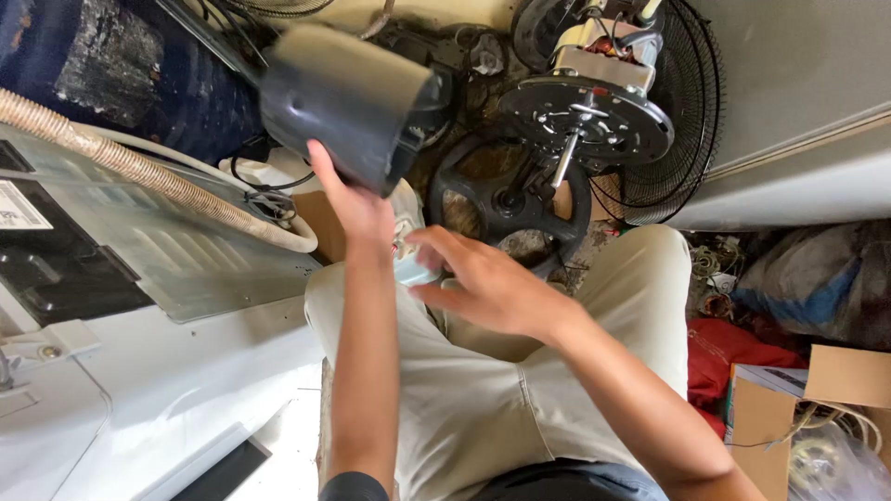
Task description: Repairing an electric motor by cleaning the housing and using a screwdriver
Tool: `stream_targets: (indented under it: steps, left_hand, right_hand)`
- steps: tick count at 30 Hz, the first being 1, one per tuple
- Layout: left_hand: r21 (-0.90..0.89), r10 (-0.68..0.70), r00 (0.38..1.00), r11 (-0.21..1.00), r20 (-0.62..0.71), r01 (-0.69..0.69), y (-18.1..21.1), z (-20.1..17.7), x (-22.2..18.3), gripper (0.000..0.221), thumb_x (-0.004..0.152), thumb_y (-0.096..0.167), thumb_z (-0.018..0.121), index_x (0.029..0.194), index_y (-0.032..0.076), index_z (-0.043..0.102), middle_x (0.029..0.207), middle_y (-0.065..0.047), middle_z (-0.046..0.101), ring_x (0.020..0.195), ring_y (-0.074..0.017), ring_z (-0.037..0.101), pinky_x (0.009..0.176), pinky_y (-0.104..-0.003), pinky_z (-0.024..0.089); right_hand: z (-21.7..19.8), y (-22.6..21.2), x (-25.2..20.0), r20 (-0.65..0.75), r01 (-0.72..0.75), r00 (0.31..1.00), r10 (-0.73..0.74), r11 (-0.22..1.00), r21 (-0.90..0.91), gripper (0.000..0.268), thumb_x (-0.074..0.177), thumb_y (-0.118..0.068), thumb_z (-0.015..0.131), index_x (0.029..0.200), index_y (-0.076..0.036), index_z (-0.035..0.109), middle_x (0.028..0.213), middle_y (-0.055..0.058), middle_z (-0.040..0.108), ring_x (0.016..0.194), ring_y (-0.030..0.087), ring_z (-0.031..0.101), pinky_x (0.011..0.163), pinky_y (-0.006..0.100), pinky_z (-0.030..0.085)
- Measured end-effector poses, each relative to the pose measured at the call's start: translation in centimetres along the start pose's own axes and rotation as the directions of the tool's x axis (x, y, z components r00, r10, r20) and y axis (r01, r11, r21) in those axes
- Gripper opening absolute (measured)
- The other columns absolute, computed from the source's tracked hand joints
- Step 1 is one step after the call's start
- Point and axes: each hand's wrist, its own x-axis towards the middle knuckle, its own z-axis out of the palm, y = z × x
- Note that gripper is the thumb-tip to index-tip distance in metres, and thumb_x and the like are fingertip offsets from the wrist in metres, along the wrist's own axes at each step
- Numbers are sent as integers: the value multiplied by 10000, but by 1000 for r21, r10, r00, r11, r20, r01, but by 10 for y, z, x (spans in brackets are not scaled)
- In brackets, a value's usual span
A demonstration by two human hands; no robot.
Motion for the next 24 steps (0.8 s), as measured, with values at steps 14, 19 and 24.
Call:
stream_targets:
  steps: [14, 19, 24]
  left_hand:
    - [342, -128, 597, 903, 792, -261, -17, 158, 30, 433, 904, 448, 656, 1251, 194, 611, 1236, -82, 649, 1146, -272, 629, 958, -533, 525]
    - [645, -408, 584, 714, 701, -274, -33, 189, 23, 650, 803, 567, 575, 1351, 218, 552, 1352, -66, 628, 1241, -264, 611, 1020, -506, 473]
    - [859, -641, 574, 417, 509, -297, -46, 209, 21, 871, 701, 686, 493, 1451, 243, 493, 1469, -50, 607, 1335, -254, 593, 1083, -479, 420]
  right_hand:
    - [-217, 61, -21, -855, 342, 507, -110, 936, 82, 186, 1073, -275, 646, 1256, -244, 632, 1262, -40, 623, 1196, 157, 560, 1040, 376, 537]
    - [-216, 73, -6, -773, 322, 614, -159, 945, 61, 365, 1080, -457, 570, 1383, -265, 504, 1446, 1, 564, 1350, 212, 535, 1063, 365, 459]
    - [-212, 84, -4, -672, 362, 714, -195, 925, 117, 567, 1089, -365, 553, 1574, -135, 368, 1563, 76, 372, 1375, 260, 411, 1157, 337, 351]
